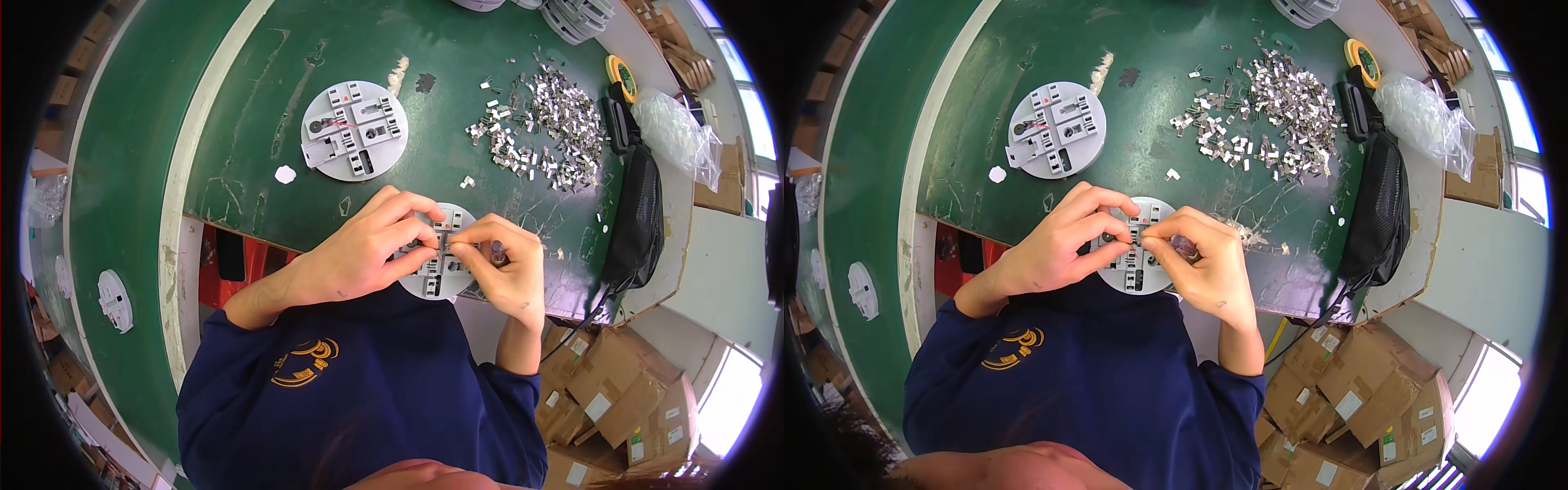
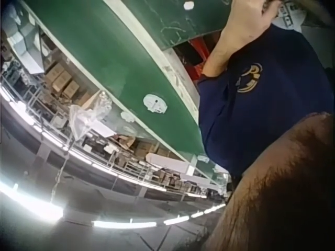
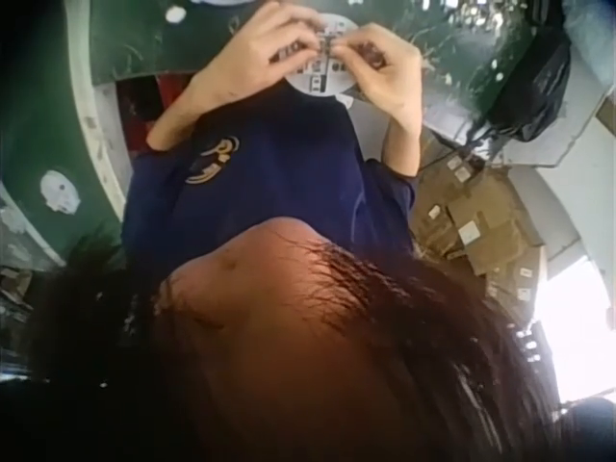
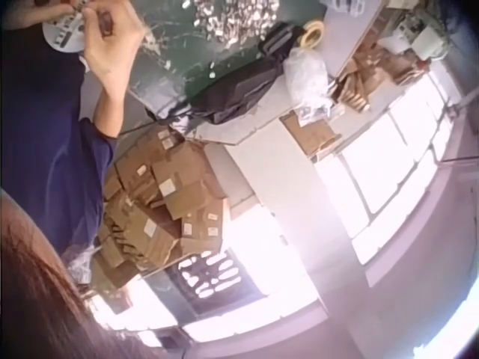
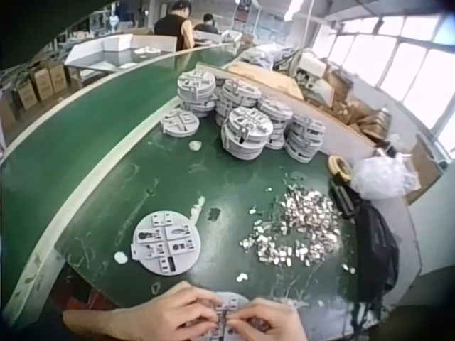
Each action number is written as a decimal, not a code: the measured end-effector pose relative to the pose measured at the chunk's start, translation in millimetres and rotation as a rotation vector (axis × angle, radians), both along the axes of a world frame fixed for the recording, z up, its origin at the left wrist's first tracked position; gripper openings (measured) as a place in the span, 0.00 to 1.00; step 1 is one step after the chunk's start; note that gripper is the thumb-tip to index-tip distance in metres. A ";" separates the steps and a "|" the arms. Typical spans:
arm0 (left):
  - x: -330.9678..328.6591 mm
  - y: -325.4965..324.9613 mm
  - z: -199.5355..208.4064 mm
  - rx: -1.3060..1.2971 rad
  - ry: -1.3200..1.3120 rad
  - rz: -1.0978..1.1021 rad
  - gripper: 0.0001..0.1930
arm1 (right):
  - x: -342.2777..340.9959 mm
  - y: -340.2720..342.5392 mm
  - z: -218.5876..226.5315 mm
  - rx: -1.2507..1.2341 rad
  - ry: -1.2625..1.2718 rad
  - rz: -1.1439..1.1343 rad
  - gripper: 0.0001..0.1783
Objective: Assembling small metal components into a circular white base on a workbench.
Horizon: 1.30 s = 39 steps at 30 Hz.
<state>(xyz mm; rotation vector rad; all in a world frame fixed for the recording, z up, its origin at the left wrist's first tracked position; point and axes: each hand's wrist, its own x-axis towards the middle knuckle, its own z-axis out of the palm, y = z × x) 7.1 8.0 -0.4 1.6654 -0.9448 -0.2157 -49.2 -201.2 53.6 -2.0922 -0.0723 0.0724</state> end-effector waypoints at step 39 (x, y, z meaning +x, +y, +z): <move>0.9 3.4 -2.2 -0.004 -0.028 0.046 0.10 | -5.2 19.2 -2.0 -0.318 -0.235 0.147 0.09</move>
